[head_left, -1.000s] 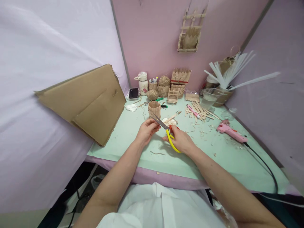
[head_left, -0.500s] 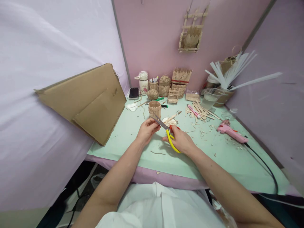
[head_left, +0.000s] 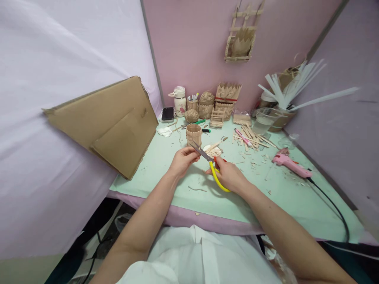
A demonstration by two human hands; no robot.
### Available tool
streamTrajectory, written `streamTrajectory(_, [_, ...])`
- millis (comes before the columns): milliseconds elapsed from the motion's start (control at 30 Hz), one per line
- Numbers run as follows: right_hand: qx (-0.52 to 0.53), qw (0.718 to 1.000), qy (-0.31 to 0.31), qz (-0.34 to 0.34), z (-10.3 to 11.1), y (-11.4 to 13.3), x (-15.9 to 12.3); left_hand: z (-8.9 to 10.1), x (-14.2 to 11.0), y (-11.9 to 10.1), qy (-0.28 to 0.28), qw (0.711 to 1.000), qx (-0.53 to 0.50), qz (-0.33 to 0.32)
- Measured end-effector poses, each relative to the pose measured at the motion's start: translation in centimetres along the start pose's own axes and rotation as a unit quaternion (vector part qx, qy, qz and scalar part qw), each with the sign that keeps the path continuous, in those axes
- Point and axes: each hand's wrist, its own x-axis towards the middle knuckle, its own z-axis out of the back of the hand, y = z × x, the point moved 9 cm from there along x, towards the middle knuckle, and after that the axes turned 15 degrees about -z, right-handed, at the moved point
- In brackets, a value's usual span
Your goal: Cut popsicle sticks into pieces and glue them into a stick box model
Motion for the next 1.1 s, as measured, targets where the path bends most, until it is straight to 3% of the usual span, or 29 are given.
streamTrajectory(433, [-0.039,0.999,0.014,0.004,0.0,-0.1,0.0,0.5,0.3,-0.8,0.056,0.994,0.095,-0.003])
streamTrajectory(867, [-0.036,0.998,0.04,0.032,-0.3,-0.1,-0.4,0.2,0.0,-0.5,0.115,0.985,0.128,0.018])
streamTrajectory(1100, [0.0,0.998,0.043,0.037,-0.2,-0.7,0.5,2.2,0.3,-0.4,0.08,0.987,0.128,0.062])
